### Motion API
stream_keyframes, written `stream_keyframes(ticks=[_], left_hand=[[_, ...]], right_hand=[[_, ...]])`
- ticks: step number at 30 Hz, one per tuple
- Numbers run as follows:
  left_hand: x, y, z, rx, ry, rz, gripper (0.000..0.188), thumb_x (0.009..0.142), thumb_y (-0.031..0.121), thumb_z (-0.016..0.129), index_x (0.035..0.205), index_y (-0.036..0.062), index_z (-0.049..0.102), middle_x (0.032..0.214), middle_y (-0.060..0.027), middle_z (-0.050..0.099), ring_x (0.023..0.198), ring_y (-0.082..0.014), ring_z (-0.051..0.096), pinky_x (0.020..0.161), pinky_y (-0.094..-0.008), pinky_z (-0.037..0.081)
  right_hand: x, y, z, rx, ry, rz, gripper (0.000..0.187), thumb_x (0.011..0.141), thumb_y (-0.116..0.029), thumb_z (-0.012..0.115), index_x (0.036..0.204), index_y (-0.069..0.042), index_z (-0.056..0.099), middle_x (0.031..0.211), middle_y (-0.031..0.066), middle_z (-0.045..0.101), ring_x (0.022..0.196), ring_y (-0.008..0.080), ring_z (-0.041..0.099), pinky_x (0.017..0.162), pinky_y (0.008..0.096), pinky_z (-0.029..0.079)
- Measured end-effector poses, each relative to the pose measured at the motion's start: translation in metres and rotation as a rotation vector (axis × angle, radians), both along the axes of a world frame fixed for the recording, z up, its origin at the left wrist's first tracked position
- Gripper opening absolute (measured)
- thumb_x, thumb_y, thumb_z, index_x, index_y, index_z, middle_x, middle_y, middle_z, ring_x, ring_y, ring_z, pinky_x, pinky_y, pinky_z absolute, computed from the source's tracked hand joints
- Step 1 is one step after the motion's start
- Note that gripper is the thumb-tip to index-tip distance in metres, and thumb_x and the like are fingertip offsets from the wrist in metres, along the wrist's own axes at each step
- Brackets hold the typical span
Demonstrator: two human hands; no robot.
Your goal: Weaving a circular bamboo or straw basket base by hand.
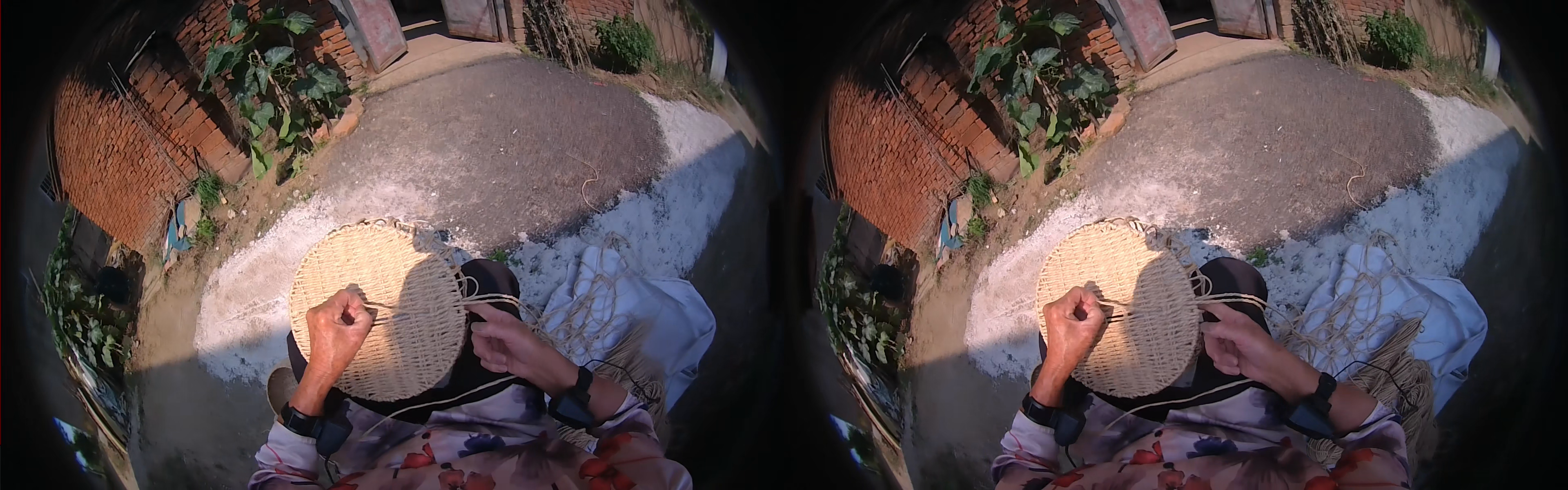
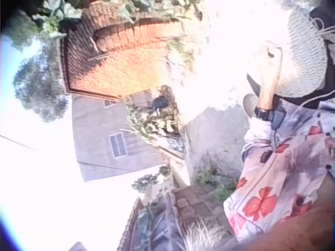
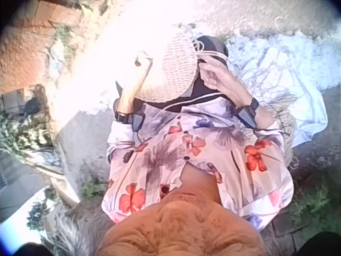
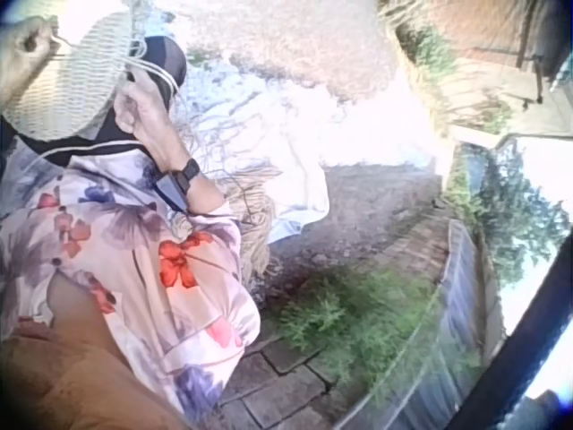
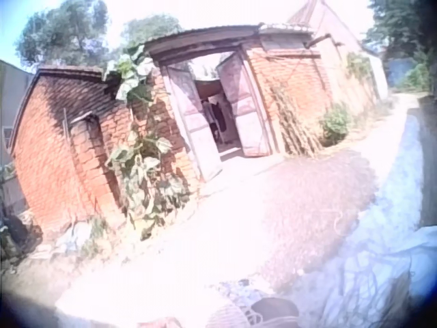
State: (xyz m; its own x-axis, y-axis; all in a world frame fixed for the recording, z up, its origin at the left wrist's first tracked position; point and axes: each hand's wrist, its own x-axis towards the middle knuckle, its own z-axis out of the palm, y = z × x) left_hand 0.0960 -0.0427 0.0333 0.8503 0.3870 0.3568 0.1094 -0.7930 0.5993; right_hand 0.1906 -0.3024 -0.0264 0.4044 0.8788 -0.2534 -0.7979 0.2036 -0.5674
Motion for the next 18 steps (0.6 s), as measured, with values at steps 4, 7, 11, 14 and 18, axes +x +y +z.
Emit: stream_keyframes(ticks=[4, 7, 11, 14, 18], left_hand=[[-0.042, 0.054, -0.007, 0.080, -0.020, 0.249, 0.005, 0.076, 0.001, 0.061, 0.071, -0.0003, 0.060, 0.054, -0.0067, 0.056, 0.050, -0.0081, 0.052, 0.049, -0.0274, 0.043], [-0.072, 0.077, -0.006, 0.069, -0.034, 0.357, 0.006, 0.076, 0.001, 0.061, 0.070, -0.0005, 0.059, 0.054, -0.0050, 0.055, 0.052, -0.0062, 0.050, 0.049, -0.0264, 0.042], [-0.093, 0.053, 0.012, -0.054, -0.029, 0.303, 0.006, 0.077, 0.000, 0.060, 0.071, -0.0008, 0.058, 0.056, -0.0032, 0.056, 0.054, -0.0045, 0.048, 0.050, -0.0248, 0.041], [-0.112, -0.002, 0.042, -0.139, -0.056, 0.042, 0.010, 0.076, -0.004, 0.062, 0.070, 0.0019, 0.057, 0.061, 0.0016, 0.058, 0.055, -0.0034, 0.051, 0.051, -0.0214, 0.040], [-0.122, -0.031, 0.055, -0.189, -0.098, -0.240, 0.011, 0.072, -0.005, 0.066, 0.072, 0.0042, 0.060, 0.057, 0.0010, 0.058, 0.050, -0.0023, 0.052, 0.047, -0.0209, 0.041]], right_hand=[[-0.006, -0.029, 0.005, -0.172, -0.196, -0.069, 0.036, 0.096, -0.012, 0.054, 0.131, -0.004, 0.050, 0.056, 0.0009, 0.051, 0.039, 0.0052, 0.039, 0.037, 0.0206, 0.030], [-0.008, -0.030, 0.015, -0.345, -0.523, -0.291, 0.017, 0.097, -0.009, 0.054, 0.110, -0.003, 0.063, 0.061, -0.0023, 0.054, 0.048, 0.0025, 0.045, 0.043, 0.0197, 0.033], [-0.013, 0.001, 0.042, -0.398, -1.463, -0.652, 0.014, 0.085, 0.000, 0.066, 0.099, 0.000, 0.062, 0.079, 0.0043, 0.061, 0.068, 0.0116, 0.059, 0.062, 0.0269, 0.048], [-0.043, 0.045, 0.075, -0.054, -1.873, -0.506, 0.035, 0.077, -0.001, 0.070, 0.110, -0.001, 0.061, 0.106, 0.0143, 0.065, 0.095, 0.0286, 0.064, 0.083, 0.0397, 0.050], [-0.075, 0.066, 0.072, 0.139, -1.878, -0.297, 0.034, 0.081, -0.011, 0.072, 0.113, -0.004, 0.063, 0.102, 0.0123, 0.065, 0.097, 0.0262, 0.063, 0.086, 0.0376, 0.048]])
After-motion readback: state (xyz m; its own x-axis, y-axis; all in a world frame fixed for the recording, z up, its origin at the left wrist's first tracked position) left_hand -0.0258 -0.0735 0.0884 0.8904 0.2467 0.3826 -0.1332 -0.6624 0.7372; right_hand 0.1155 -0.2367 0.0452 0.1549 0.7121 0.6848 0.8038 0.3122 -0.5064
